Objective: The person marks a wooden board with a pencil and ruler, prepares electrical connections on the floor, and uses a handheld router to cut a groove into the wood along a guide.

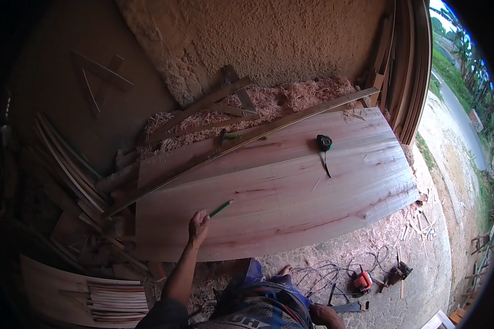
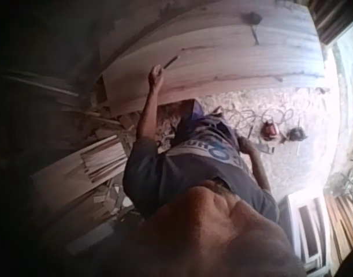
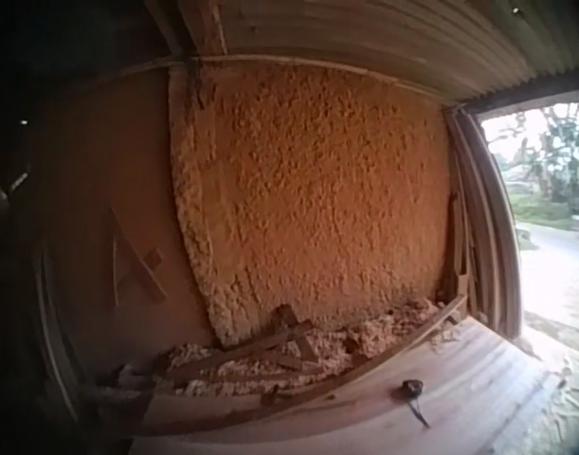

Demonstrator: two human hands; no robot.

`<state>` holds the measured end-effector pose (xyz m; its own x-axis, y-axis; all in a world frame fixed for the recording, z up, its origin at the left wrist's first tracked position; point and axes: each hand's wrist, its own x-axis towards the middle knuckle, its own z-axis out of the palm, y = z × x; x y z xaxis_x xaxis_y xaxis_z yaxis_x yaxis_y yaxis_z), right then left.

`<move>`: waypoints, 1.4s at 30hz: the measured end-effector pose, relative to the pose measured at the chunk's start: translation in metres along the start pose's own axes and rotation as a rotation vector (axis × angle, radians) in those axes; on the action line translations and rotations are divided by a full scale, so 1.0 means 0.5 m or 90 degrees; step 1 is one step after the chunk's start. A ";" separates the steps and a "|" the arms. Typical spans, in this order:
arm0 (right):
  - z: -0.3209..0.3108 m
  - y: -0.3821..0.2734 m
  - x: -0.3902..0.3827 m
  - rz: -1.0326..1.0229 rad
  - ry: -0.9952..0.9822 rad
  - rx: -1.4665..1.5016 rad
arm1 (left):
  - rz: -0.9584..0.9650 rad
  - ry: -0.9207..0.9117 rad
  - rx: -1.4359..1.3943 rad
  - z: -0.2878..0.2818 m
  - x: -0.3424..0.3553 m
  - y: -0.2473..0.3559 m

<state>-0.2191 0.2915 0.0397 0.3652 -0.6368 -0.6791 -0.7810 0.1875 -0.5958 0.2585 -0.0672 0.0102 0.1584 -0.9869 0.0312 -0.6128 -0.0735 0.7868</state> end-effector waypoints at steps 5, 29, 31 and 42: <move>0.041 0.016 0.059 0.095 0.148 0.436 | 0.019 0.012 0.169 -0.062 0.200 0.081; 0.015 -0.380 0.181 0.121 0.246 0.686 | 0.298 -0.119 0.387 -0.056 0.511 -0.059; 0.042 -0.370 0.213 0.022 0.202 0.664 | 0.259 -0.117 0.445 -0.052 0.505 -0.018; 0.009 -0.402 0.158 0.085 0.286 0.042 | 0.283 -0.225 0.317 -0.106 0.591 -0.017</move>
<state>-0.0308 0.2069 0.1040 -0.0022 -0.8616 -0.5076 -0.7666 0.3274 -0.5524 0.3513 -0.3504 0.0455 -0.3912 -0.9202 0.0149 -0.8518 0.3682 0.3727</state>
